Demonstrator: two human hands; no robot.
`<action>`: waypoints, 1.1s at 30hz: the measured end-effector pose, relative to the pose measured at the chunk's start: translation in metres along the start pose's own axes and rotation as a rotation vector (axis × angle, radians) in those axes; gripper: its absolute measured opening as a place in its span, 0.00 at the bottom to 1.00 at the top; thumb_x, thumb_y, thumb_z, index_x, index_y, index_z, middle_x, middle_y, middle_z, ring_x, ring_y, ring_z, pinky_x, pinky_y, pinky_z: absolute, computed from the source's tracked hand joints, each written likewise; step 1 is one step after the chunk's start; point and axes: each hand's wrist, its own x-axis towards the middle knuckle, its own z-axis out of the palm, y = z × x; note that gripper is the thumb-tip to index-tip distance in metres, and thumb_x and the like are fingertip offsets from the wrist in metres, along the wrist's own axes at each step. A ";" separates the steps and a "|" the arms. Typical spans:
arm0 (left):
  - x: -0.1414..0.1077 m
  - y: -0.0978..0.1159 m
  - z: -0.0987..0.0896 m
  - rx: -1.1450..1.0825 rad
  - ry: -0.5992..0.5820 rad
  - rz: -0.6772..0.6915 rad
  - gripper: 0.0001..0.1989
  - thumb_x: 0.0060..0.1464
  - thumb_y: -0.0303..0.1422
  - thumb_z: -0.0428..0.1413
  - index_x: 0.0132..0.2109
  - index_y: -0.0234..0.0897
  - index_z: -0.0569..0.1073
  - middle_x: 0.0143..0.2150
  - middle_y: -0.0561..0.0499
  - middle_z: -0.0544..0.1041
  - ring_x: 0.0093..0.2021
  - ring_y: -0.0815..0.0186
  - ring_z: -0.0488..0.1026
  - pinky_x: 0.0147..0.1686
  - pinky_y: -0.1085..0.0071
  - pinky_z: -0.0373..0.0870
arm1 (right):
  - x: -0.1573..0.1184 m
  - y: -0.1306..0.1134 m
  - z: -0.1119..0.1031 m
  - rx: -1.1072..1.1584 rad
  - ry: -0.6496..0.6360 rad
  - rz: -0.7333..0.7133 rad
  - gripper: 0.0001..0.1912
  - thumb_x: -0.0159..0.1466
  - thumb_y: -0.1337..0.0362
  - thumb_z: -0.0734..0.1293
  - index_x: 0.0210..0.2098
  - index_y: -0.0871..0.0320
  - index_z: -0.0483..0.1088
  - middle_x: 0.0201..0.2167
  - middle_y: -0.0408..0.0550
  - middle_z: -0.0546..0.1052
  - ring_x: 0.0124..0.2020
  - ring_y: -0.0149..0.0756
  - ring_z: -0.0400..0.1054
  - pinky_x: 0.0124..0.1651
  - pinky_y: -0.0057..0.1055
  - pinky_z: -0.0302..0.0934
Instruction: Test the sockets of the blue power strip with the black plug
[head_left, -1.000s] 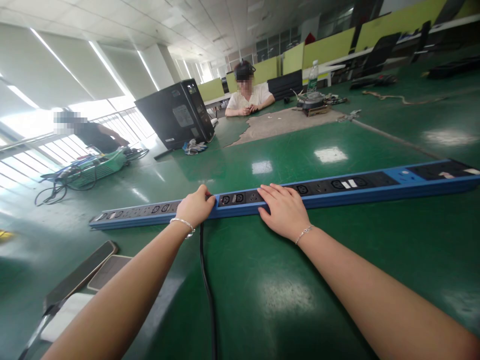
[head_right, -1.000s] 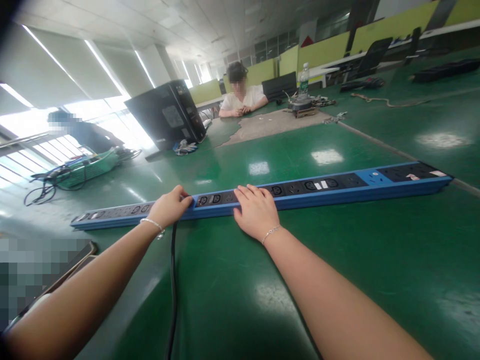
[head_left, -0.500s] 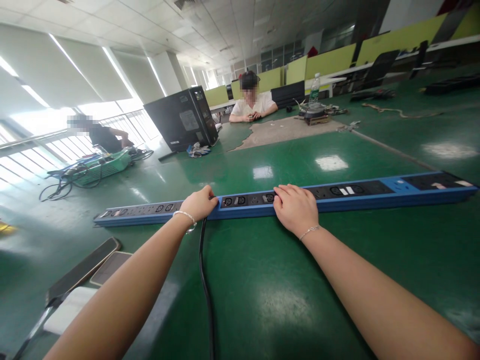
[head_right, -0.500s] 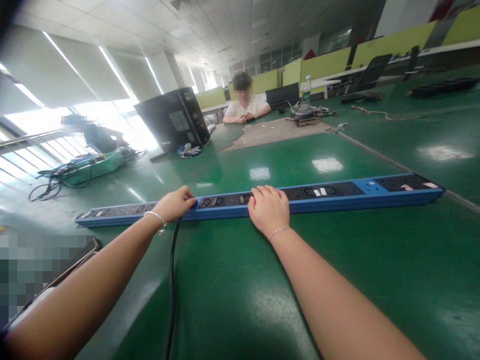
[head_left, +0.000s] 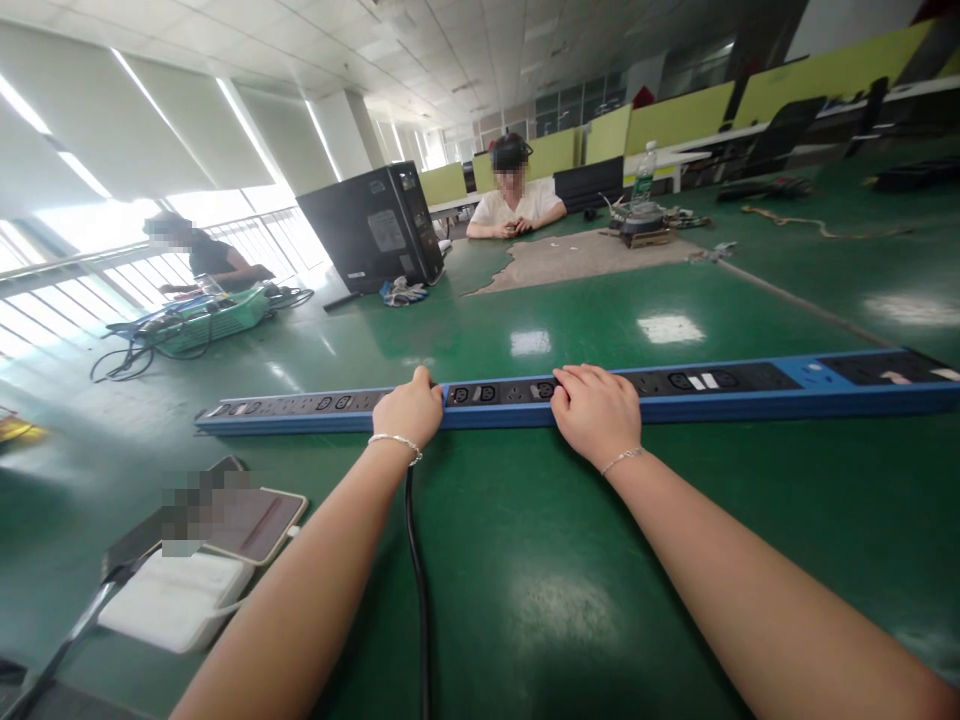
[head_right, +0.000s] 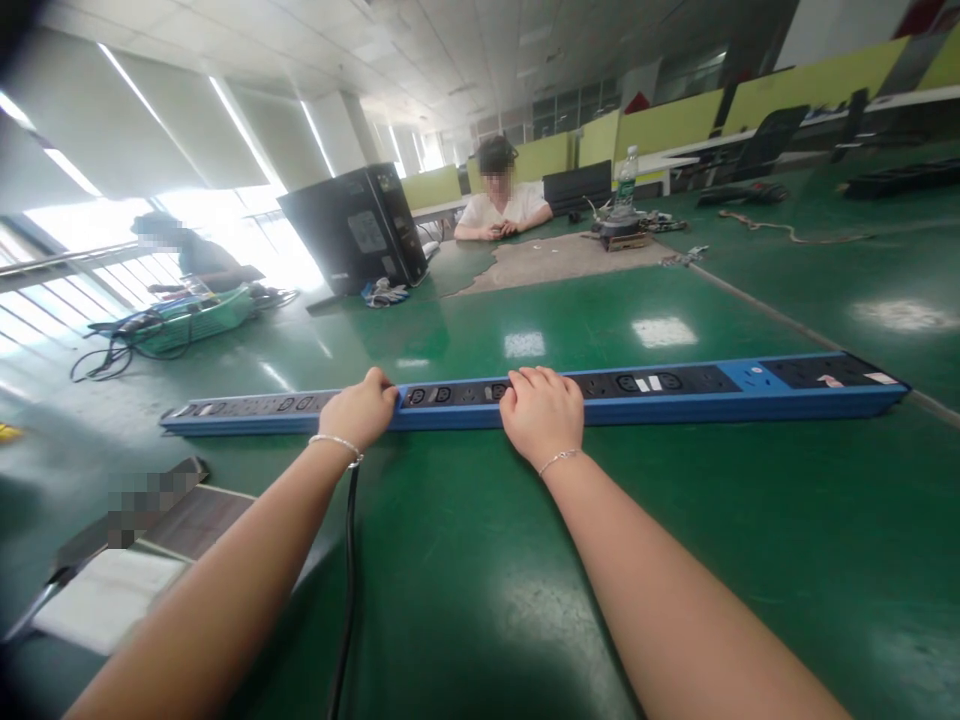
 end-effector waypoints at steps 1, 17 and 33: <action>-0.001 0.001 0.001 -0.006 0.009 -0.011 0.16 0.57 0.41 0.40 0.44 0.40 0.66 0.36 0.42 0.77 0.38 0.53 0.75 0.36 0.60 0.67 | 0.000 0.000 0.000 -0.003 0.001 -0.001 0.18 0.61 0.64 0.56 0.45 0.57 0.72 0.46 0.47 0.74 0.50 0.41 0.63 0.50 0.38 0.49; -0.011 -0.005 -0.037 -0.242 0.223 0.023 0.14 0.57 0.41 0.41 0.43 0.42 0.67 0.35 0.45 0.76 0.37 0.56 0.73 0.35 0.63 0.65 | 0.002 0.002 0.002 -0.042 0.024 -0.022 0.17 0.60 0.64 0.55 0.42 0.57 0.72 0.44 0.47 0.75 0.47 0.40 0.64 0.48 0.38 0.51; -0.012 0.013 -0.023 -0.550 -0.013 0.111 0.11 0.52 0.39 0.47 0.37 0.41 0.70 0.21 0.55 0.73 0.25 0.67 0.71 0.30 0.71 0.64 | 0.001 0.001 0.002 0.010 0.022 0.007 0.17 0.60 0.65 0.56 0.43 0.57 0.72 0.44 0.48 0.75 0.48 0.40 0.63 0.49 0.38 0.49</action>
